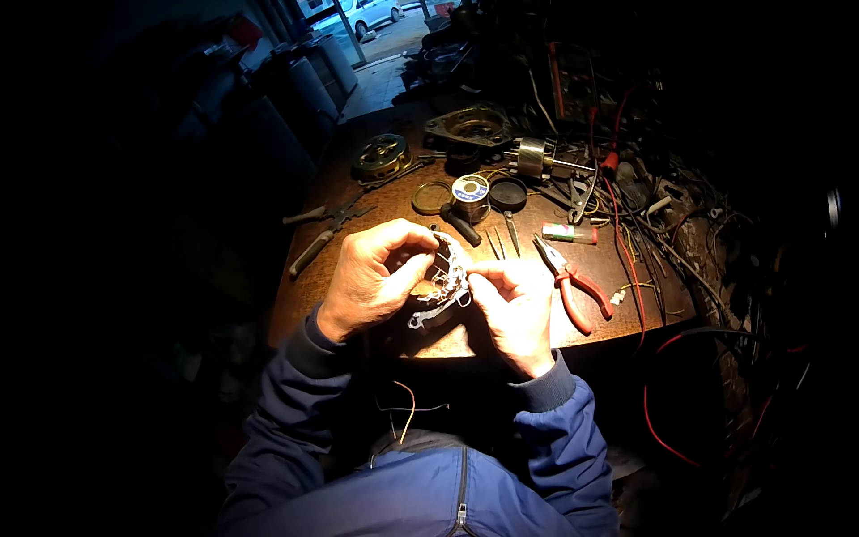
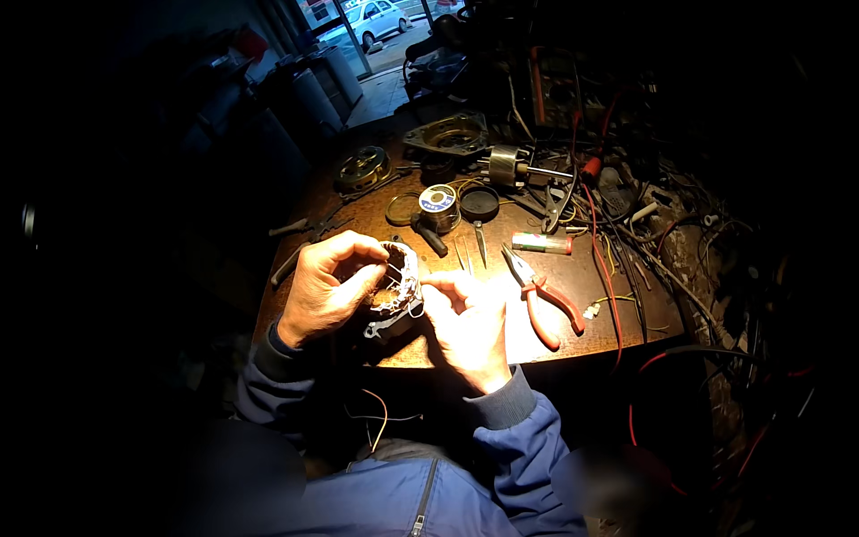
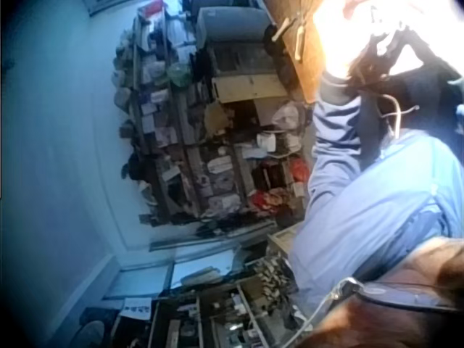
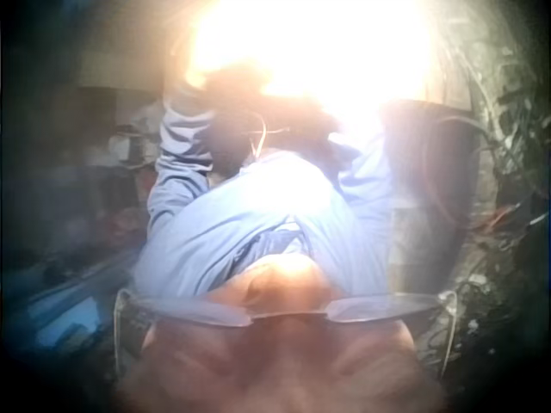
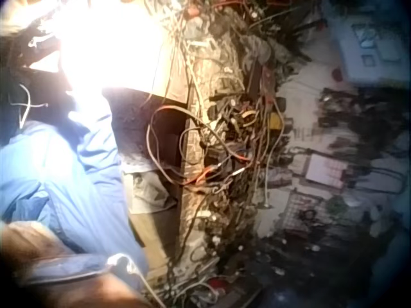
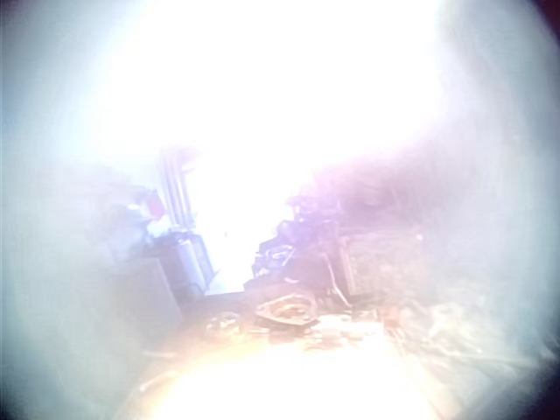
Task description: The person repairs a cylindrical electrical component, likely a motor armature, by hand. They use pliers to strip and adjust wires, then wrap and secure the connections with white tape. The work is performed on a cluttered wooden workbench in a dimly lit workshop.
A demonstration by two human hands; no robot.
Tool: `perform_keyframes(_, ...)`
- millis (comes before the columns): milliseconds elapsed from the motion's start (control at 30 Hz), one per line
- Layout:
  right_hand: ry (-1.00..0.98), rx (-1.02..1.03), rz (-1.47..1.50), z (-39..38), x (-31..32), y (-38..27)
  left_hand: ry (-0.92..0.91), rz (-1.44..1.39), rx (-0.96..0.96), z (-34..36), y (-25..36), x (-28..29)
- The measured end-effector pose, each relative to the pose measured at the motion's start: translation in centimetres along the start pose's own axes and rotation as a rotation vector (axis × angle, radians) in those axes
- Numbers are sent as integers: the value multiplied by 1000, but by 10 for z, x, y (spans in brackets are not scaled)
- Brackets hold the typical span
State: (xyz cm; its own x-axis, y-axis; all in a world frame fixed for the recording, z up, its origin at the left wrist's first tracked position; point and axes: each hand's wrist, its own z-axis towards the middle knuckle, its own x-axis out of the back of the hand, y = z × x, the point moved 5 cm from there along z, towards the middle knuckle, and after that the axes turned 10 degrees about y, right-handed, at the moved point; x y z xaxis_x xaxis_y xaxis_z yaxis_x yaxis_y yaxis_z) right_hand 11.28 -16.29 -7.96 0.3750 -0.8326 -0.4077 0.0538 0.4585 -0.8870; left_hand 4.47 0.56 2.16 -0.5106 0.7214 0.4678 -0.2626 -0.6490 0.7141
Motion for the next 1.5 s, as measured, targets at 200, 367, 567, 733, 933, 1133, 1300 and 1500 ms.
perform_keyframes(200, 3, 11, 0, 0, -1, -3, -47, 249, -173, -2, 18, 0)
perform_keyframes(367, 1, 36, 7, 0, -1, -3, -80, 207, -164, -2, 10, -2)
perform_keyframes(567, 23, -135, -41, 5, -1, -10, -94, 148, -141, -2, 12, -3)
perform_keyframes(733, 5, -158, -72, 11, -3, -11, -76, 135, -139, -3, 10, -2)
perform_keyframes(933, 12, -135, -26, 15, -1, -12, -67, 147, -134, -4, 9, -1)
perform_keyframes(1133, 36, -152, 0, 23, -2, -15, -70, 150, -120, -3, 6, -1)
perform_keyframes(1300, 52, -147, -28, 28, -1, -14, -47, 134, -101, -2, 4, -1)
perform_keyframes(1500, 49, -160, 0, 32, 1, -9, -32, 122, -138, -3, 1, -1)
